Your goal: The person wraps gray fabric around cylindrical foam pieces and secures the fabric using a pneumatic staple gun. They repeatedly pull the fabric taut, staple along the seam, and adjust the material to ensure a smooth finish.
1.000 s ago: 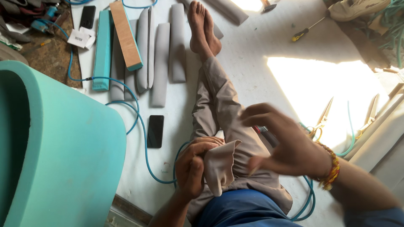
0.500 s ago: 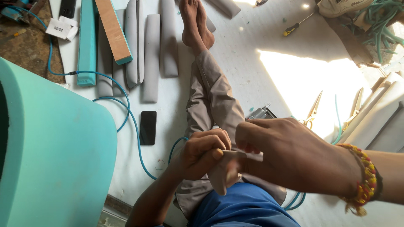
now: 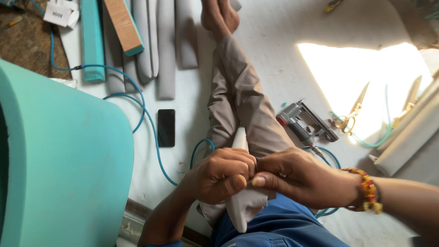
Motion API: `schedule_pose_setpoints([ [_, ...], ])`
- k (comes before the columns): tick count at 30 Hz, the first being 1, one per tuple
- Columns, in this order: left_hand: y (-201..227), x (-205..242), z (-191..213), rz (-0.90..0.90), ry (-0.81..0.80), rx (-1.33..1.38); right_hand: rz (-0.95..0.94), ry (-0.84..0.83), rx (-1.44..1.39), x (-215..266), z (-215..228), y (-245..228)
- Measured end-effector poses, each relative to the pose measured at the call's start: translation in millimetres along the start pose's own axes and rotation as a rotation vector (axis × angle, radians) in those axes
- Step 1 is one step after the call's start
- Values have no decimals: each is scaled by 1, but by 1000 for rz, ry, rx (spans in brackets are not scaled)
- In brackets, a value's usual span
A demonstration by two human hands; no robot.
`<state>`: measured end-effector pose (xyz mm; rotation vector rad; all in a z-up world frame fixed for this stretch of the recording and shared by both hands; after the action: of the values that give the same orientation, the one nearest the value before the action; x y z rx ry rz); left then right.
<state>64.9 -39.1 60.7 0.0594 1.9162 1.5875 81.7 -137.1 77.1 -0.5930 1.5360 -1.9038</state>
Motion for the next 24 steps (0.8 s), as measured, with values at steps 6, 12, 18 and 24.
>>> schedule_pose_setpoints([
  [6, 0, 24, 13, 55, 259, -5, 196, 99, -166, 3, -21, 40],
  [12, -1, 43, 17, -175, 596, -231, 304, 192, -109, -6, -22, 42],
  [18, 2, 65, -7, -357, 930, -524, 416, 291, -85, -10, -16, 41],
  [24, 6, 54, -33, -388, 940, -937, 593, 442, -81, -20, 1, 34],
])
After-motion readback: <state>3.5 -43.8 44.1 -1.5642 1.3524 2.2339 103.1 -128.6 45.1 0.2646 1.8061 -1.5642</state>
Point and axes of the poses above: each hand's wrist, its own x-axis away from the middle knuckle, its own z-axis out of the back of the hand, y = z × x, the point moved 9 cm from there along -x, towards the middle knuckle, and after that the axes turned 15 degrees about y, right-handed, at the moved point
